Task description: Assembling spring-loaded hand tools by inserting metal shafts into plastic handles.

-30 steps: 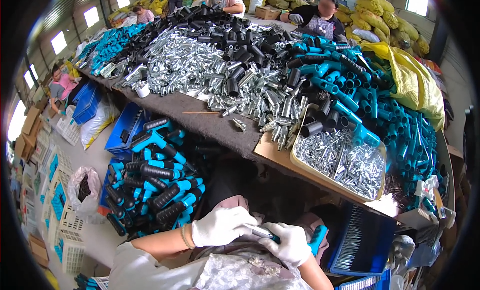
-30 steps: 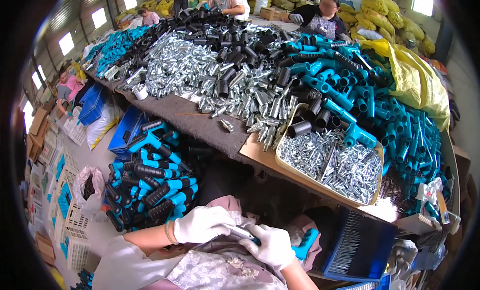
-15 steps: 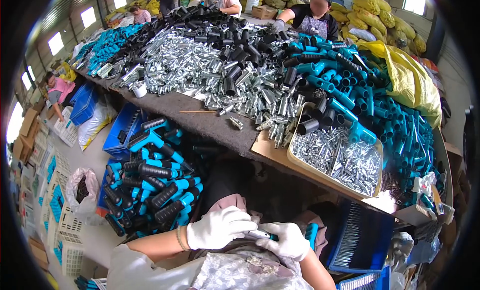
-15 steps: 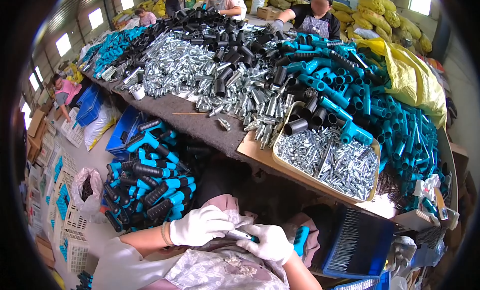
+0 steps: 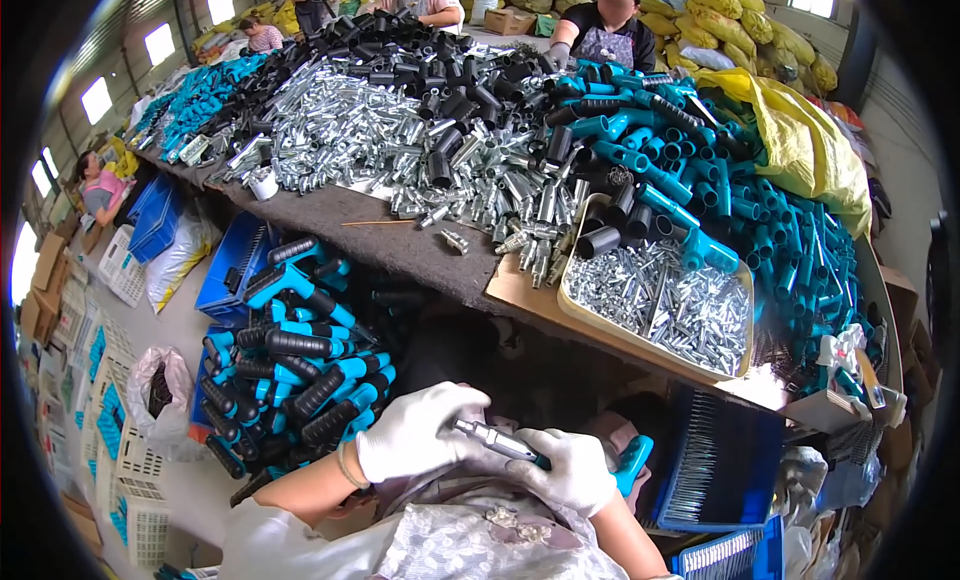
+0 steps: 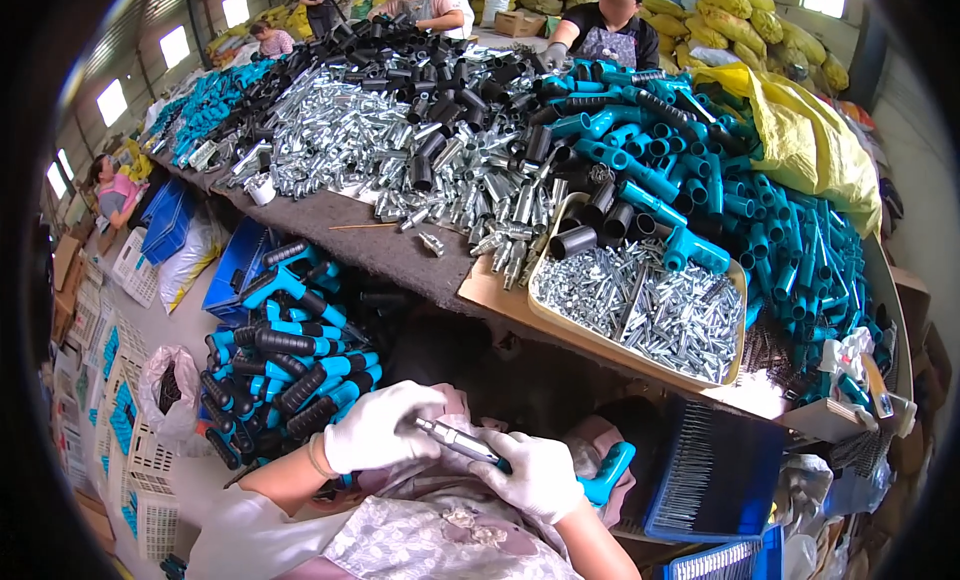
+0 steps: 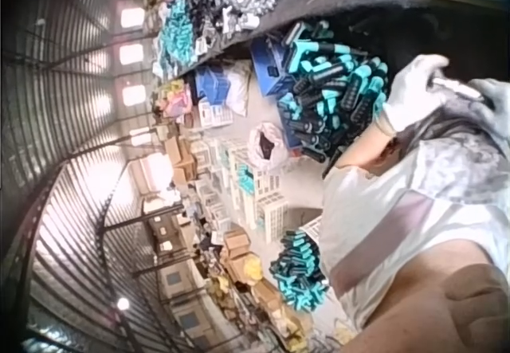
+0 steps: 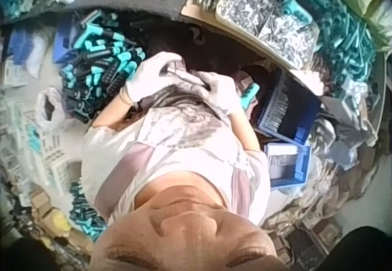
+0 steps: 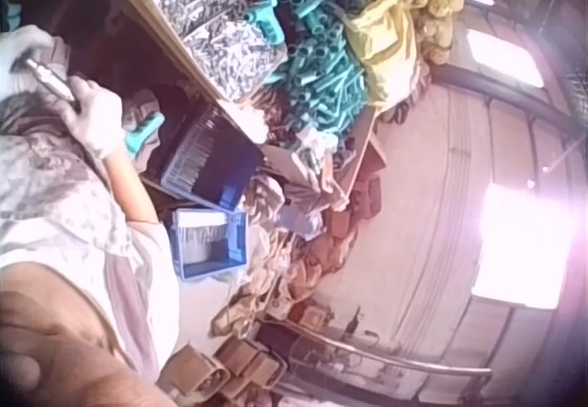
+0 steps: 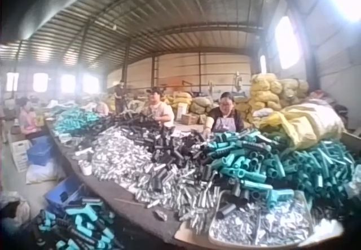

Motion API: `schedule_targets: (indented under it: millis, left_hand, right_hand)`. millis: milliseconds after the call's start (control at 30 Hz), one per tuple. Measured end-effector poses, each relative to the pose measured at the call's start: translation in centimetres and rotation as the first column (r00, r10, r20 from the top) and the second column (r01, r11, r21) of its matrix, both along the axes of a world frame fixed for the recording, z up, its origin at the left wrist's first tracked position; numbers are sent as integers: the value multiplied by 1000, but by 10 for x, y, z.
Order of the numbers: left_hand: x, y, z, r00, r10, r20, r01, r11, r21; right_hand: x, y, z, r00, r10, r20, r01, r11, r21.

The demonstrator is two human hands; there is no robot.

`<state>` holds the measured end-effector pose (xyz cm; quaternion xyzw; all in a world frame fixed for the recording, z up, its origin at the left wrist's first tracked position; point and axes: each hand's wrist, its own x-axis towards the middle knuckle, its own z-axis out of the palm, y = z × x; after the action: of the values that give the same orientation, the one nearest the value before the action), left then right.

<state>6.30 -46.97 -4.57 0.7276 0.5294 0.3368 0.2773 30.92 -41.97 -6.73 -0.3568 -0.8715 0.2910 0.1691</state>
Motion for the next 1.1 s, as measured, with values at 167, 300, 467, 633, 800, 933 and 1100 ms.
schedule_targets:
  millis: [167, 300, 467, 633, 800, 933, 1100]
  left_hand:
    - [1, -1, -11, 986, -163, -43, 169, 957, 236]
    - [4, 0, -7, 994, -59, -91, 78, 971, 228]
    - [6, -4, -14, 992, -112, 60, 113, 993, -27]
    - [10, -2, -13, 996, -87, -21, 89, 979, 183]
    - [7, 2, -25, 992, -107, 59, 107, 994, 8]
    - [8, 13, -13, 969, -242, -38, 240, 902, 359]
    - [13, 12, -18, 970, -2, 244, 54, 977, -208]
  right_hand:
    - [3, 0, -4, 999, 10, -53, -11, 1000, -20]
    - [4, 1, -5, 1000, -11, -29, 12, 1000, 17]
    - [1, -1, -2, 1000, 16, 9, -17, 999, 36]
    - [4, -1, -4, 1000, 12, 12, -13, 998, 58]
    - [1, 3, 1, 1000, 0, 28, -2, 999, 48]
    - [7, 6, 1, 999, 13, 34, -16, 996, 86]
    - [2, 2, 1, 995, -52, 79, 36, 980, 198]
